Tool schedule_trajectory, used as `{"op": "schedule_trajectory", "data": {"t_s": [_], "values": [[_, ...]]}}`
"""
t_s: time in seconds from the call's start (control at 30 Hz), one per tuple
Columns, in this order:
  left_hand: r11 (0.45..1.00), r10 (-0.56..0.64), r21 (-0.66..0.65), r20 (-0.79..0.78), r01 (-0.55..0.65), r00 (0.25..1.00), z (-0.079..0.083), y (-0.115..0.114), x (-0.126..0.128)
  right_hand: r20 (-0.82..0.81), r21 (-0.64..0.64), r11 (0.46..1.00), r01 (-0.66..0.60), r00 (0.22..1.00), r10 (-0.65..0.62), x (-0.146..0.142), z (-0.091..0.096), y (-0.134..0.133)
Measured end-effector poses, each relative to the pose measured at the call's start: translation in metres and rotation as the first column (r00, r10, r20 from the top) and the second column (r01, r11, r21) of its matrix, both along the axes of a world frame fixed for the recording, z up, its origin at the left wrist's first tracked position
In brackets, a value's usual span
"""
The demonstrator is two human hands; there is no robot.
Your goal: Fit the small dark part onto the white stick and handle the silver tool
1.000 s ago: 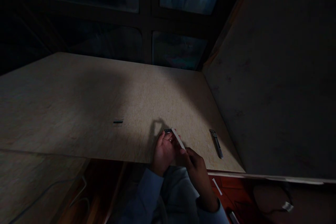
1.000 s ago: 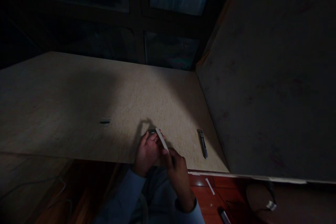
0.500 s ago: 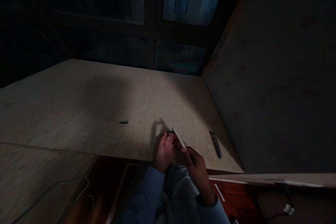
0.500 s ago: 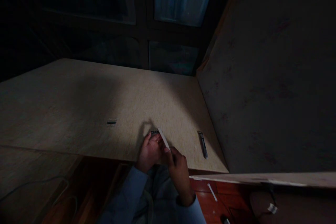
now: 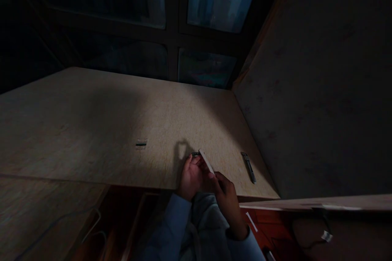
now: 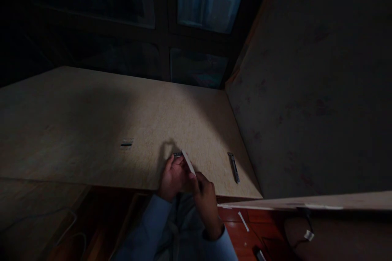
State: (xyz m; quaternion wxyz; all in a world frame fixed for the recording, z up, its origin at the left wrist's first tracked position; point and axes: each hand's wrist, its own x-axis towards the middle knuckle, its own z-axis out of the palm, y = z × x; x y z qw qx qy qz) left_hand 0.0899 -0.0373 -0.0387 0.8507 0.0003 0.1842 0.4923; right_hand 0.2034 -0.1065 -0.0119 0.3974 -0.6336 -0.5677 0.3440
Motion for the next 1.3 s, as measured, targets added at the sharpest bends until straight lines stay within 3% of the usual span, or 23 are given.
{"op": "schedule_trajectory", "data": {"t_s": [0.1, 0.3, 0.6, 0.97, 1.17, 1.3], "values": [[1.0, 0.011, 0.016, -0.008, -0.011, 1.0, 0.003, -0.001, 0.0, 0.035, -0.006, 1.0, 0.016, 0.999, -0.016, -0.001, 0.003, -0.004], [0.995, 0.075, -0.065, -0.029, -0.077, 0.997, 0.002, -0.004, -0.001, 0.027, 0.005, 0.995, -0.104, 0.994, 0.104, -0.011, 0.004, -0.006], [0.997, 0.079, -0.01, -0.006, -0.079, 0.997, -0.002, 0.0, 0.003, 0.057, 0.058, 0.998, 0.017, 0.998, -0.02, 0.0, -0.013, -0.005], [0.987, 0.112, -0.114, -0.031, -0.115, 0.993, 0.008, -0.002, 0.0, -0.005, -0.023, 0.995, -0.101, 0.995, 0.101, -0.018, -0.013, -0.008], [0.988, 0.049, -0.145, -0.028, -0.053, 0.998, 0.008, -0.001, 0.0, -0.028, 0.0, 0.997, -0.072, 0.997, 0.072, -0.011, -0.014, -0.004], [0.996, 0.004, -0.093, -0.01, -0.004, 1.0, 0.006, 0.0, 0.0, -0.006, 0.02, 1.0, -0.001, 1.0, 0.001, -0.003, -0.012, -0.004]]}}
